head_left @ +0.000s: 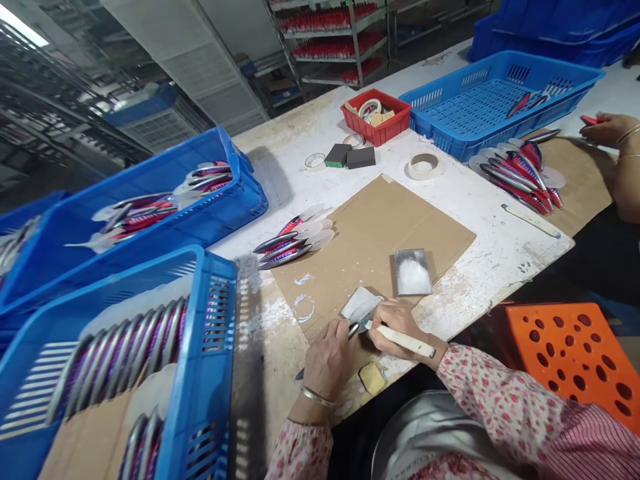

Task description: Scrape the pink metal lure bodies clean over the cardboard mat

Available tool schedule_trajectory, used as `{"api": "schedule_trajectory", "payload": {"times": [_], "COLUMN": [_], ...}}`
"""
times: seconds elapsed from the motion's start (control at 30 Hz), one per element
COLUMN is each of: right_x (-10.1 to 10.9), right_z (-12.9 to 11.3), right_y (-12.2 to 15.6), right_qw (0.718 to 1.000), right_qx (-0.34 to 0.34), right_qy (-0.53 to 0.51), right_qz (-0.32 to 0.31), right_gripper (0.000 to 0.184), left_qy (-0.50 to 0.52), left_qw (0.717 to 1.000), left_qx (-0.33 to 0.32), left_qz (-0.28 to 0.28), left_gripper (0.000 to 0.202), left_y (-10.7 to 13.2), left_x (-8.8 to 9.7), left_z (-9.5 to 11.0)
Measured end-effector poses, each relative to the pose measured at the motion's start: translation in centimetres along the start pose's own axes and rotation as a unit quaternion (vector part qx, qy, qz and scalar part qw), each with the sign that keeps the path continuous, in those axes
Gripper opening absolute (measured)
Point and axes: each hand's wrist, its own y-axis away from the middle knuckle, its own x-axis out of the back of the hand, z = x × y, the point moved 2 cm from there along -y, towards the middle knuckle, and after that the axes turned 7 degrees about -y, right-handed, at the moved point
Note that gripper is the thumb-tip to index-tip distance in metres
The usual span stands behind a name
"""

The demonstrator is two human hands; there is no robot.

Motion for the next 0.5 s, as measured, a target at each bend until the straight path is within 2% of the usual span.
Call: {"api": "schedule_trajectory", "payload": {"times": [0.1,0.3,0.5], "right_x": [0.19,0.94,0.72], "right_z": [0.06,0.02,-0.39], "right_y": [-0.03,-0.11,-0.56], "right_qw": [0.999,0.979,0.976], "right_qx": [-0.034,-0.158,-0.175], "right_qy": [-0.035,-0.124,-0.12], "right_qz": [0.001,-0.018,-0.041], "right_gripper": [0.018,0.022,0.023], "left_qy": [-0.001,0.001,0.0], "left_qw": [1.0,1.0,1.0], "left_qx": [0.003,-0.001,0.004], "left_qz": [-0.001,0.001,-0.004], "left_gripper": [0.025,0.02,0.016], "left_y": [-0.04,-0.1,-0.17], "left_x": [-0.21,-0.16,-0.15], "left_z": [-0.08,-0.22,-0.2]}}
